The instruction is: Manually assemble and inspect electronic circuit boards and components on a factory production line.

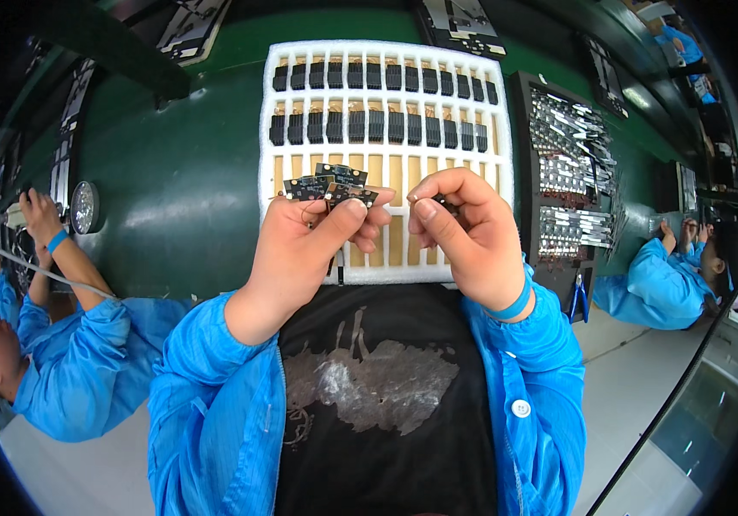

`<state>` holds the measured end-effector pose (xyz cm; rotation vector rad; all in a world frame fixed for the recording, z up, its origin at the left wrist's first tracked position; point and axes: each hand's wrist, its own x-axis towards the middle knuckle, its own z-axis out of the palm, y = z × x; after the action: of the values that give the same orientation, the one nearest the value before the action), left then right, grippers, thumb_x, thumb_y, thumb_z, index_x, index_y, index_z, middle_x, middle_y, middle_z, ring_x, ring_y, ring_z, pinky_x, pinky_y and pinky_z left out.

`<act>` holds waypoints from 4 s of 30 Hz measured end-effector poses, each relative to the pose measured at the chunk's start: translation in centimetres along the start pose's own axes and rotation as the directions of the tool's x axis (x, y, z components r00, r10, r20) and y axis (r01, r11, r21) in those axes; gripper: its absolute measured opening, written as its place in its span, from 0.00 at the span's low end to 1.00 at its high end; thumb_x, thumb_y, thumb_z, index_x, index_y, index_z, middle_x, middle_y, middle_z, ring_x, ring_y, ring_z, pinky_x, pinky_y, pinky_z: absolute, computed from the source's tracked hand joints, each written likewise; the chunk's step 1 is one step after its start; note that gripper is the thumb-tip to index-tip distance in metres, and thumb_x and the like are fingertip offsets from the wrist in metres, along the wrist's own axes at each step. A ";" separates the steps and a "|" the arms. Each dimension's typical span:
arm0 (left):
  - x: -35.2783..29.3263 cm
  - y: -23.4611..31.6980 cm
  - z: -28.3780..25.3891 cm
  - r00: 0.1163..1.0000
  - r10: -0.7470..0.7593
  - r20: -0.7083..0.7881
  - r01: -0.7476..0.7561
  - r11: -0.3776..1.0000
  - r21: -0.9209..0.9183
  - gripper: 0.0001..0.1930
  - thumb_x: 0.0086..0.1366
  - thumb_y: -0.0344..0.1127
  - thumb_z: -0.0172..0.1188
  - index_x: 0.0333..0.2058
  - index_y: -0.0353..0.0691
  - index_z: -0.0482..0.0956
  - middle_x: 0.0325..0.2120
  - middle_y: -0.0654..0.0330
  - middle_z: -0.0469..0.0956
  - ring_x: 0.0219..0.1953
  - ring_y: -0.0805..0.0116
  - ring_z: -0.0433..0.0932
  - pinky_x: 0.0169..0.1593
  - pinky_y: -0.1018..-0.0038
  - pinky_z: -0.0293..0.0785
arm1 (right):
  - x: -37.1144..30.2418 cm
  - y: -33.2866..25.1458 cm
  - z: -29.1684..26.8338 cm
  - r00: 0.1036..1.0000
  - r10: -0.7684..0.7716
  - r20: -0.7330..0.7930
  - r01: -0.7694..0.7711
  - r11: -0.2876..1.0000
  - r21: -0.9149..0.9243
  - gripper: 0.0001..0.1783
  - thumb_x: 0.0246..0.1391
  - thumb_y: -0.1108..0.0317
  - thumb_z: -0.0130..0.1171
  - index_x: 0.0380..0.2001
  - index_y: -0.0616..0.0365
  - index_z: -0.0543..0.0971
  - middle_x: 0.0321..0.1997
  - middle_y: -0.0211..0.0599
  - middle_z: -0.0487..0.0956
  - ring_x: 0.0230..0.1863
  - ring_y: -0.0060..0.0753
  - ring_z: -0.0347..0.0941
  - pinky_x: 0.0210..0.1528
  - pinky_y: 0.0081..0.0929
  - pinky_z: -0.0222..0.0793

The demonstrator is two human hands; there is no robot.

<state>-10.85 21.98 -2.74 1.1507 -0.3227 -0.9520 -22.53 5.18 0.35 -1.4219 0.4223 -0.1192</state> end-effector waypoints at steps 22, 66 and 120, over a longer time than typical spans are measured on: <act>0.3 -1.2 0.7 0.998 0.057 -0.021 -0.060 0.961 -0.269 0.05 0.66 0.26 0.60 0.39 0.33 0.80 0.30 0.60 0.82 0.29 0.73 0.80 0.35 0.75 0.77 | 1.0 1.1 1.2 0.708 -0.676 0.205 0.580 0.391 -0.715 0.13 0.40 0.77 0.67 0.33 0.59 0.77 0.28 0.35 0.74 0.28 0.41 0.71 0.30 0.35 0.68; -0.5 -2.1 1.3 0.989 0.139 -0.040 -0.144 0.976 -0.164 0.08 0.66 0.25 0.60 0.43 0.33 0.80 0.36 0.60 0.83 0.38 0.77 0.79 0.44 0.79 0.75 | -0.2 1.1 1.7 0.967 -0.247 -0.060 0.214 0.917 -0.336 0.05 0.47 0.76 0.65 0.28 0.60 0.77 0.23 0.32 0.75 0.22 0.24 0.72 0.25 0.21 0.67; 1.5 1.3 -1.2 0.975 0.219 0.030 -0.210 0.959 -0.190 0.30 0.74 0.56 0.30 0.38 0.35 0.73 0.17 0.59 0.68 0.18 0.75 0.59 0.26 0.76 0.57 | 9.5 -11.6 -16.6 0.939 -0.344 0.005 0.344 0.937 -0.066 0.15 0.61 0.65 0.50 0.27 0.64 0.78 0.21 0.40 0.78 0.20 0.30 0.72 0.27 0.25 0.69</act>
<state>-8.59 21.74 -2.48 0.9014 -0.3836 -0.8027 -17.71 -15.16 8.18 -1.5512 0.1794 -0.3975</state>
